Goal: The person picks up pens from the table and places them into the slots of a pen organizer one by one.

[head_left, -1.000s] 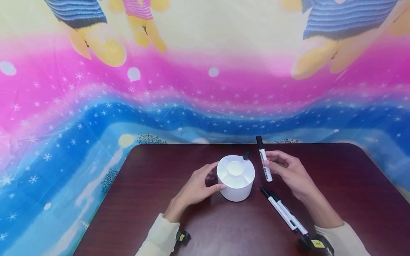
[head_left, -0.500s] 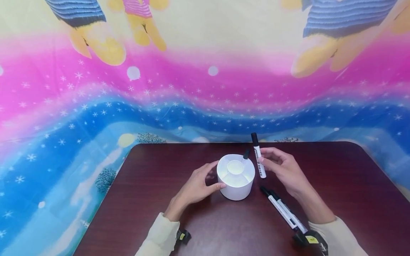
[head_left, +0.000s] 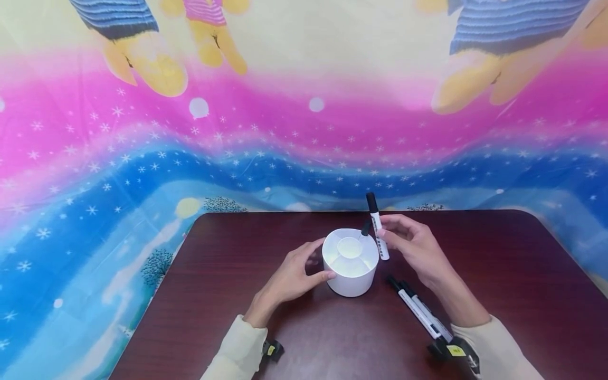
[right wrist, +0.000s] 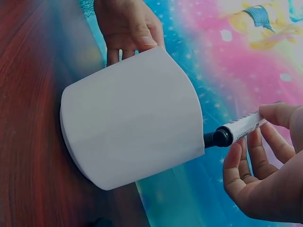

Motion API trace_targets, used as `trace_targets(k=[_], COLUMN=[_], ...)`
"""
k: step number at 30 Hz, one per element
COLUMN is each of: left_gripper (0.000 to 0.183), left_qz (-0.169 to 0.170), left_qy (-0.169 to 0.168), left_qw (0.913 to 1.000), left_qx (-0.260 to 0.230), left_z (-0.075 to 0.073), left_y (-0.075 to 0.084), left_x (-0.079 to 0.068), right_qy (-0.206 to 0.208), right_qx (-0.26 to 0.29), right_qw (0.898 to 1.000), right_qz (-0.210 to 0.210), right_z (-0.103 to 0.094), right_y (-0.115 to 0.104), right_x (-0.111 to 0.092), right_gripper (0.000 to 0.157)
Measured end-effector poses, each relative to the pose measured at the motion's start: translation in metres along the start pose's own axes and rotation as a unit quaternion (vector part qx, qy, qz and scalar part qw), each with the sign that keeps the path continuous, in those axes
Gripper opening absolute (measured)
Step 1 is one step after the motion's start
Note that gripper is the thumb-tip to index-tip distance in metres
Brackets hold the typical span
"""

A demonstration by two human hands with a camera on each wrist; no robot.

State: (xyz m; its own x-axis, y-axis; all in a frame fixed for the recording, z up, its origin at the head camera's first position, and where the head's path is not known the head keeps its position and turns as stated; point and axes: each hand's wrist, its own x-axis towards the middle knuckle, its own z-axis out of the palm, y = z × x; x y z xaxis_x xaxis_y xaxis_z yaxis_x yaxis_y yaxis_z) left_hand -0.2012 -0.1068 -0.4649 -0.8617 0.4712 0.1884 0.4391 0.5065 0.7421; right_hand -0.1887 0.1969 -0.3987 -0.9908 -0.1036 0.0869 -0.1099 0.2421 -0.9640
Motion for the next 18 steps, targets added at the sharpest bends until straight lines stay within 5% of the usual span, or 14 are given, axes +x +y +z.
trace_targets(k=[18], left_gripper=[0.08], left_qz=[0.002], left_qy=[0.0], left_qw=[1.0], left_qx=[0.002], left_z=[0.0], left_y=[0.0], left_x=[0.0], right_qy=[0.019], right_qx=[0.015], right_qw=[1.0], right_qz=[-0.019], right_z=[0.02], right_y=[0.0], right_x=[0.004], right_gripper=[0.042])
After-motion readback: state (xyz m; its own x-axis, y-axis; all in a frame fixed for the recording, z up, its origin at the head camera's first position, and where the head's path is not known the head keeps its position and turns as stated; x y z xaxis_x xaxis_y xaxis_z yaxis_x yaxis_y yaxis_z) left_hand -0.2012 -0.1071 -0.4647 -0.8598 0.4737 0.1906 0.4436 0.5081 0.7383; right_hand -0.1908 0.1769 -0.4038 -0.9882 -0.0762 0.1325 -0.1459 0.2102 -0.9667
